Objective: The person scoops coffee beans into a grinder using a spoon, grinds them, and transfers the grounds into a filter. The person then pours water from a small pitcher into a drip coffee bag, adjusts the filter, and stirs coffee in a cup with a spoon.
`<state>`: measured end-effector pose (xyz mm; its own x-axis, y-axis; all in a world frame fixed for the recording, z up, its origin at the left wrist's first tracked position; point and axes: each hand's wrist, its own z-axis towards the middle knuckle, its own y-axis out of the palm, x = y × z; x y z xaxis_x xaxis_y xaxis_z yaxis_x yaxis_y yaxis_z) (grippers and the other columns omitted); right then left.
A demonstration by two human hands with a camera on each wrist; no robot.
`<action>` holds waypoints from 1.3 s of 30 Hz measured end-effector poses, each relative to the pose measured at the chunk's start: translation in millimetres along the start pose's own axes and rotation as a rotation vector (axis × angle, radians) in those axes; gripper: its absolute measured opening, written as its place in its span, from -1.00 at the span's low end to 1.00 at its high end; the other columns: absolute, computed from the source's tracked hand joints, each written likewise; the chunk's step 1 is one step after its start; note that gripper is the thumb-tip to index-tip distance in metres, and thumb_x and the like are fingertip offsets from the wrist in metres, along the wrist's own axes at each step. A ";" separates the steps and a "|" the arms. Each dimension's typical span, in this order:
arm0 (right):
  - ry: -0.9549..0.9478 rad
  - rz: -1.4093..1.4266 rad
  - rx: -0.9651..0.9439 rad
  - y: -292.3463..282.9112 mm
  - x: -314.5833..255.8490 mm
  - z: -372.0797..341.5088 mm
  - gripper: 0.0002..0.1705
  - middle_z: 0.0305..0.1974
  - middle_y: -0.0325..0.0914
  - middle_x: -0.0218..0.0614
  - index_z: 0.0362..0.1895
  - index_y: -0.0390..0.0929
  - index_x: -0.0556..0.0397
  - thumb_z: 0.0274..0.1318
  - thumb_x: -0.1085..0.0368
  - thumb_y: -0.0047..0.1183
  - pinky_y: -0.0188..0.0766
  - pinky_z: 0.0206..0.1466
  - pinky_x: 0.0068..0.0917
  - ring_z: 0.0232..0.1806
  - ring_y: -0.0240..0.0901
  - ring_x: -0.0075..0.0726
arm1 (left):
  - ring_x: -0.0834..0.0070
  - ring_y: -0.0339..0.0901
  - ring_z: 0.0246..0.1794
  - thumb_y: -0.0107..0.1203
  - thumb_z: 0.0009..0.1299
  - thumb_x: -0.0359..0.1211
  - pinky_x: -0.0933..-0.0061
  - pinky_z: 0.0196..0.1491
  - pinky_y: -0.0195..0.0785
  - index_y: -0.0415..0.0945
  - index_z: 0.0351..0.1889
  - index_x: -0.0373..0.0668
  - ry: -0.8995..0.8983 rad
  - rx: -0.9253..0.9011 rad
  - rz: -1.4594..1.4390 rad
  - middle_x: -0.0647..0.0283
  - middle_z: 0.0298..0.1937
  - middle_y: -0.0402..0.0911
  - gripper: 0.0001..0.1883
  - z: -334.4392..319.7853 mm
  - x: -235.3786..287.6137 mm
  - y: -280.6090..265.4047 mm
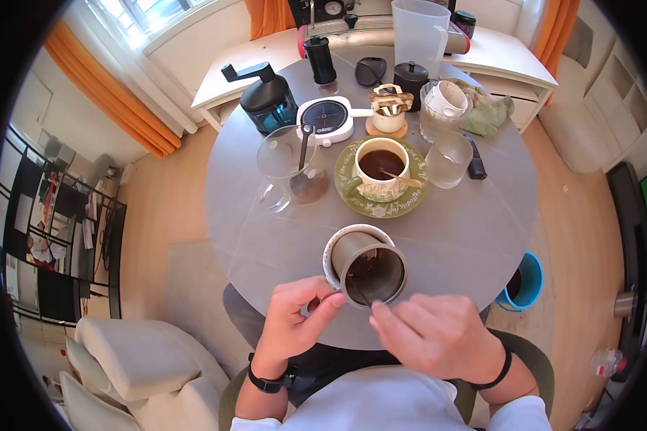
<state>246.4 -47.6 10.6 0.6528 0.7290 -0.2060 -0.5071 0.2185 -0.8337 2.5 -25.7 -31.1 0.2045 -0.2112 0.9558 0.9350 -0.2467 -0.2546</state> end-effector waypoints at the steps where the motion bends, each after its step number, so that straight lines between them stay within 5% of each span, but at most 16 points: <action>1: 0.025 -0.032 0.088 3.7 1.5 2.5 -0.92 -0.55 0.32 -0.50 -0.36 0.65 0.04 0.09 0.35 0.30 0.27 -0.60 -0.46 -0.55 0.42 -0.45 | 0.56 0.45 -0.49 0.27 0.45 -0.54 0.52 -0.38 0.24 0.60 -0.41 -0.31 0.001 -0.008 0.001 0.26 -0.50 0.62 -0.85 0.5 -0.4 0.7; 3: 0.069 -0.073 0.182 -2.0 10.3 3.8 -0.91 -0.56 0.32 -0.50 -0.37 0.65 0.06 0.07 0.35 0.31 0.28 -0.59 -0.45 -0.57 0.41 -0.46 | 0.56 0.45 -0.49 0.27 0.45 -0.54 0.51 -0.38 0.24 0.60 -0.40 -0.31 0.040 -0.008 0.041 0.26 -0.50 0.62 -0.85 -1.5 0.7 -1.3; 7: 0.084 -0.091 -0.020 -12.6 3.3 -4.8 -0.83 -0.55 0.36 -0.48 -0.24 0.68 0.17 0.09 0.35 0.30 0.32 -0.59 -0.45 -0.58 0.42 -0.44 | 0.56 0.47 -0.48 0.27 0.45 -0.53 0.51 -0.36 0.26 0.61 -0.39 -0.32 0.003 -0.023 0.053 0.26 -0.50 0.62 -0.85 -2.7 0.0 -3.1; 9: 0.005 0.091 0.019 1.2 -7.3 -1.5 -0.83 -0.55 0.38 -0.48 -0.24 0.68 0.15 0.10 0.34 0.32 0.31 -0.59 -0.44 -0.58 0.43 -0.44 | 0.56 0.46 -0.48 0.27 0.46 -0.53 0.52 -0.36 0.25 0.59 -0.40 -0.32 -0.010 -0.010 0.008 0.27 -0.50 0.61 -0.84 -0.2 0.2 -0.4; 13: 0.127 -0.127 0.146 -3.9 16.8 3.3 -0.85 -0.55 0.37 -0.48 -0.25 0.69 0.11 0.10 0.34 0.32 0.31 -0.60 -0.43 -0.58 0.42 -0.44 | 0.57 0.45 -0.48 0.26 0.47 -0.52 0.52 -0.37 0.24 0.59 -0.40 -0.31 -0.010 -0.002 0.037 0.28 -0.50 0.61 -0.83 -2.9 2.1 0.2; 19: 0.022 0.077 -0.041 -1.4 -0.6 -5.7 -0.90 -0.54 0.36 -0.47 -0.34 0.64 0.06 0.08 0.34 0.29 0.31 -0.59 -0.42 -0.56 0.43 -0.42 | 0.58 0.44 -0.49 0.26 0.47 -0.52 0.51 -0.38 0.22 0.59 -0.41 -0.31 -0.024 -0.006 0.033 0.29 -0.51 0.60 -0.82 -0.3 3.3 2.3; 23: 0.141 -0.061 0.155 -5.8 9.6 0.9 -0.86 -0.55 0.35 -0.47 -0.45 0.56 0.03 0.07 0.35 0.28 0.29 -0.60 -0.40 -0.58 0.41 -0.42 | 0.61 0.38 -0.52 0.27 0.48 -0.50 0.53 -0.42 0.20 0.58 -0.41 -0.28 -0.001 0.015 0.042 0.33 -0.52 0.55 -0.82 -4.1 2.9 1.7; 27: 0.119 -0.032 -0.032 -10.9 4.8 -8.8 -0.85 -0.58 0.31 -0.48 -0.26 0.67 0.12 0.07 0.36 0.31 0.30 -0.59 -0.42 -0.59 0.42 -0.43 | 0.60 0.44 -0.49 0.25 0.49 -0.52 0.53 -0.37 0.22 0.60 -0.39 -0.30 -0.016 0.005 0.000 0.31 -0.51 0.60 -0.83 -3.3 -1.6 1.8; 31: 0.071 0.067 0.103 3.6 4.6 2.8 -0.87 -0.57 0.33 -0.48 -0.27 0.67 0.07 0.10 0.34 0.32 0.30 -0.59 -0.39 -0.60 0.41 -0.41 | 0.63 0.32 -0.55 0.29 0.48 -0.49 0.55 -0.45 0.17 0.56 -0.40 -0.26 -0.020 0.058 -0.032 0.36 -0.54 0.49 -0.81 -2.8 -1.5 8.4; 33: 0.201 -0.097 0.190 -5.1 17.5 5.6 -0.86 -0.60 0.42 -0.43 -0.30 0.73 0.07 -0.01 0.41 0.39 0.35 -0.59 -0.34 -0.63 0.45 -0.33 | 0.63 0.33 -0.55 0.29 0.48 -0.49 0.55 -0.45 0.18 0.57 -0.40 -0.26 0.048 0.031 0.018 0.36 -0.54 0.51 -0.82 -2.9 -2.6 3.6; 39: 0.054 0.092 -0.024 0.8 -3.5 -2.0 -0.91 -0.62 0.42 -0.46 -0.42 0.70 0.01 -0.02 0.40 0.39 0.36 -0.59 -0.37 -0.63 0.45 -0.35 | 0.66 0.39 -0.53 0.24 0.50 -0.52 0.56 -0.44 0.17 0.59 -0.39 -0.30 0.006 0.033 -0.022 0.34 -0.51 0.58 -0.82 -2.5 -3.0 5.2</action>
<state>244.8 -51.3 9.6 0.6337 0.7091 -0.3092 -0.5534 0.1362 -0.8217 6.0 -28.7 -35.6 0.1823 -0.2115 0.9602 0.9483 -0.2203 -0.2286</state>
